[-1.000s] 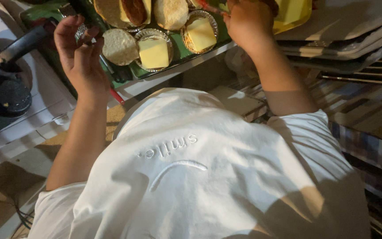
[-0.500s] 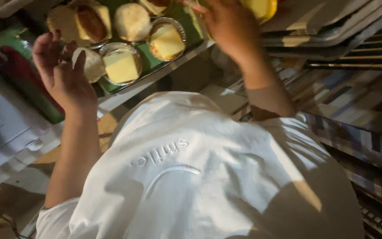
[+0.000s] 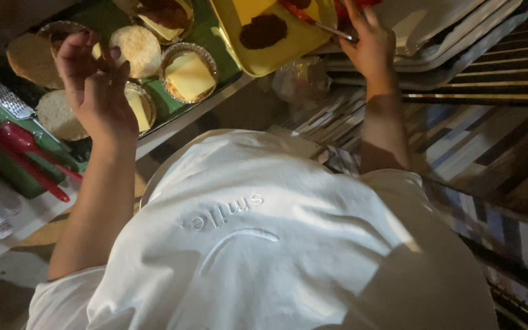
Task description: The person assembles tacos by spreading a yellow sauce into tortilla shells, placing slices of cheese on top, and adding cooked meat patties using tongs. The assembled tacos remain on a tray in the prep area.
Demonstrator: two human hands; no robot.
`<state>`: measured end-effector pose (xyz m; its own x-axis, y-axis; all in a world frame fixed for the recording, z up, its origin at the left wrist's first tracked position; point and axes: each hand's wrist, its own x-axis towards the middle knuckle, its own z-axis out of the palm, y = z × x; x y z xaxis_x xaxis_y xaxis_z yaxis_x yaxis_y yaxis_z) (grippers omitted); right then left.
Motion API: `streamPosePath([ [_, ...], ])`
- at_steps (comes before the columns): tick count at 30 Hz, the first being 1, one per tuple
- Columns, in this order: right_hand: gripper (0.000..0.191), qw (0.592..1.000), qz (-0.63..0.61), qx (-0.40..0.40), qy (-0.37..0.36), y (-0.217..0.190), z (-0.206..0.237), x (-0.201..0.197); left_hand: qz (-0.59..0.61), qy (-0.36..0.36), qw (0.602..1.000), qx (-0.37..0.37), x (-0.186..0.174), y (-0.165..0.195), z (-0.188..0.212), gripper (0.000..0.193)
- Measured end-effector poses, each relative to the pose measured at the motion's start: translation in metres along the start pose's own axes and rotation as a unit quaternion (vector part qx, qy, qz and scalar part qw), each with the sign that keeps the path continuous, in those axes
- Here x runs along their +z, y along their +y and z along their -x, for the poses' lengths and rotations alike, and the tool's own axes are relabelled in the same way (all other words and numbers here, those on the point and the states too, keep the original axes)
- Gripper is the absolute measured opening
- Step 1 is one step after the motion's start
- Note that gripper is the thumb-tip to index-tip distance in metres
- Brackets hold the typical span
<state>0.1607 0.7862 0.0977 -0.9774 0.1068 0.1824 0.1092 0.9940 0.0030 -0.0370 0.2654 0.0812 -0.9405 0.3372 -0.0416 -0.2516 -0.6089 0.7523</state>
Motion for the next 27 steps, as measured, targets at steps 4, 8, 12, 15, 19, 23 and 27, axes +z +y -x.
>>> streamPosePath([
  [4,0.088,0.996,0.090,-0.019,0.009,0.016,-0.006,0.018,-0.001,0.026,1.000,-0.017,0.011,-0.006,0.000,0.047],
  [8,0.073,1.000,0.024,0.005,0.003,0.013,-0.006,0.019,-0.024,0.069,0.997,-0.022,0.010,-0.010,0.007,0.050],
  [12,0.059,0.998,-0.046,-0.025,0.047,0.009,-0.006,0.008,0.007,0.053,0.999,0.002,0.003,-0.007,0.014,0.046],
  [15,0.035,0.974,-0.216,-0.023,0.065,0.010,-0.010,0.000,0.002,0.061,0.998,0.007,-0.002,-0.005,0.017,0.048],
  [19,0.030,0.798,-0.509,0.277,-0.165,0.009,-0.014,-0.003,0.000,0.072,0.997,0.000,-0.006,-0.004,0.022,0.051],
  [23,0.022,0.714,-0.606,0.298,-0.183,0.011,-0.011,0.001,0.015,0.072,0.997,0.002,-0.013,-0.003,0.025,0.047],
  [27,0.020,0.722,-0.599,0.291,-0.188,0.019,-0.007,0.004,0.049,0.068,0.996,0.009,-0.027,0.001,0.024,0.046],
])
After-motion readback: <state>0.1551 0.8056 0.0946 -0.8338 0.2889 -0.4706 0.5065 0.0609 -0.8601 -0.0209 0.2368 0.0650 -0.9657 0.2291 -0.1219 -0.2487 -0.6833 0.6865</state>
